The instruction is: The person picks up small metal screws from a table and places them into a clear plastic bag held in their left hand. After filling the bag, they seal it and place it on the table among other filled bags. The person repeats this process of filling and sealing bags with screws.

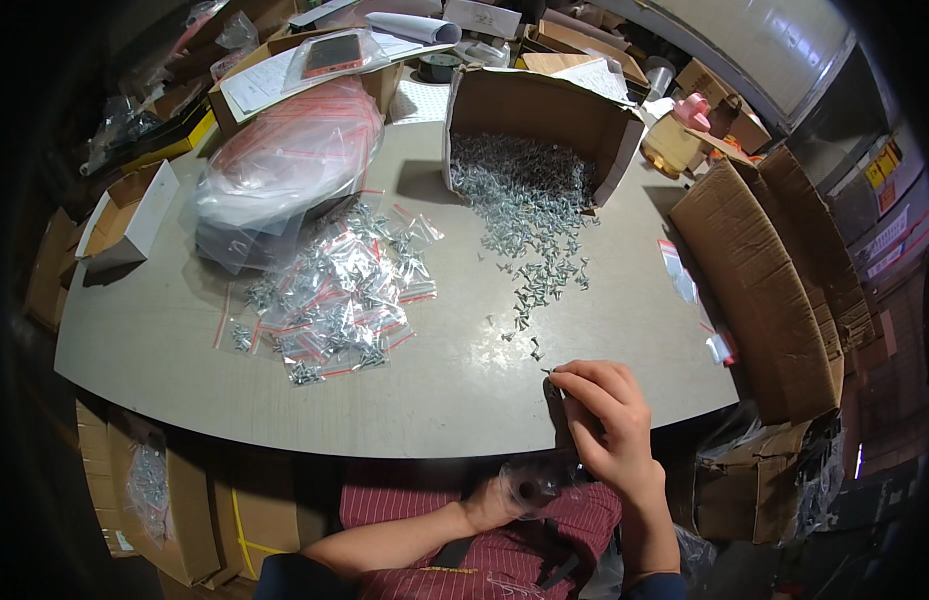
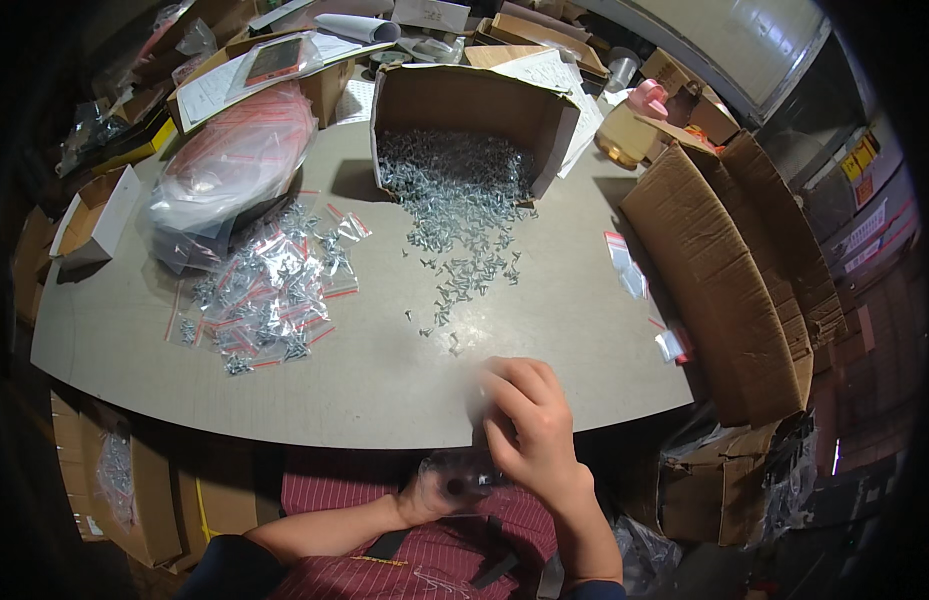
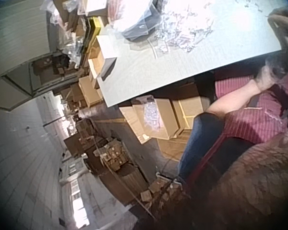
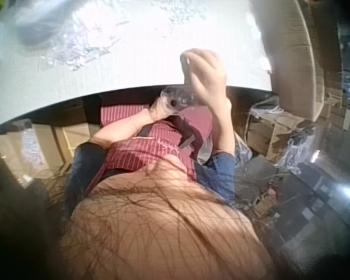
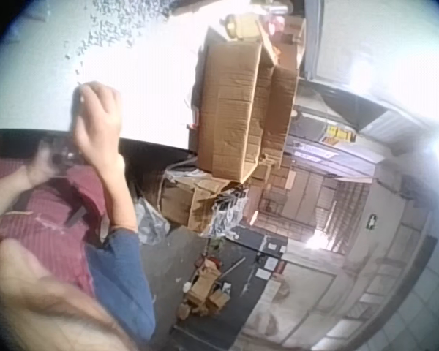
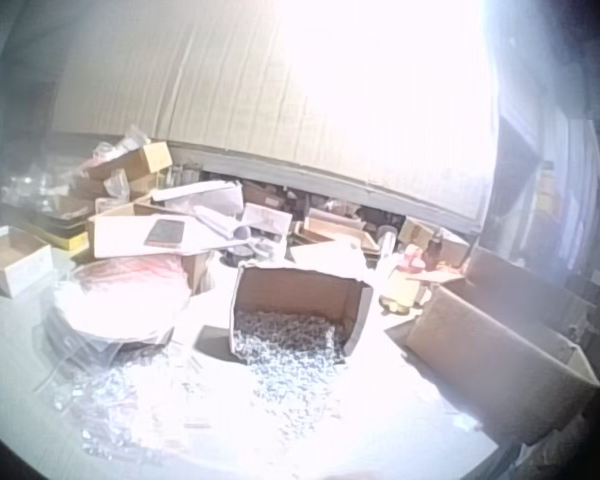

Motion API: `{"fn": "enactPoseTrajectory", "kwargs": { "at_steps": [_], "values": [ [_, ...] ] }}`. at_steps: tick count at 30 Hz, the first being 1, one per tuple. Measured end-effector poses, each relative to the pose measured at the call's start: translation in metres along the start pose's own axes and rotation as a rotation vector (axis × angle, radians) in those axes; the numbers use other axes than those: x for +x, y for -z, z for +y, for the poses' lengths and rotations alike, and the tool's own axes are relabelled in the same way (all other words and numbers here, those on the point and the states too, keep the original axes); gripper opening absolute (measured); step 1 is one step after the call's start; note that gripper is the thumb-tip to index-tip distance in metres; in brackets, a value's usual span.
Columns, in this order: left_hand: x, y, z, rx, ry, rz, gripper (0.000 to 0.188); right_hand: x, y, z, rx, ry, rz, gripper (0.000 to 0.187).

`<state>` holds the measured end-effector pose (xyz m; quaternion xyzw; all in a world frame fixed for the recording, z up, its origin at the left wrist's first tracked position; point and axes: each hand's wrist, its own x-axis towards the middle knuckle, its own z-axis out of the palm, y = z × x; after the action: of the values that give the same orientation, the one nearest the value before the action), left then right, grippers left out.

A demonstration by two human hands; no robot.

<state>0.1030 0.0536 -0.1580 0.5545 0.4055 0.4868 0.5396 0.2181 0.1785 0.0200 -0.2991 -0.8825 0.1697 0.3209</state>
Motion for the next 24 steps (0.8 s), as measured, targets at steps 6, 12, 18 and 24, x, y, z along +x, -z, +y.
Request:
{"fn": "enactPoseTrajectory", "kwargs": {
  "at_steps": [6,12,18,24],
  "values": [
    [0.001,-0.002,-0.004,0.058,-0.043,0.045,0.045,-0.011,-0.008,0.007,-0.016,0.02,0.044,0.035],
    [0.004,-0.007,-0.03,0.101,-0.177,0.088,0.031,-0.033,0.013,-0.013,0.084,-0.051,-0.011,0.021],
    [-0.007,-0.003,-0.03,0.219,-0.19,0.034,0.026,-0.072,0.045,-0.039,0.205,-0.289,-0.002,0.021],
    [0.009,0.0,-0.021,0.394,-0.37,0.142,0.024,-0.099,0.04,-0.036,0.258,-0.274,0.017,0.02]
  ]
}}
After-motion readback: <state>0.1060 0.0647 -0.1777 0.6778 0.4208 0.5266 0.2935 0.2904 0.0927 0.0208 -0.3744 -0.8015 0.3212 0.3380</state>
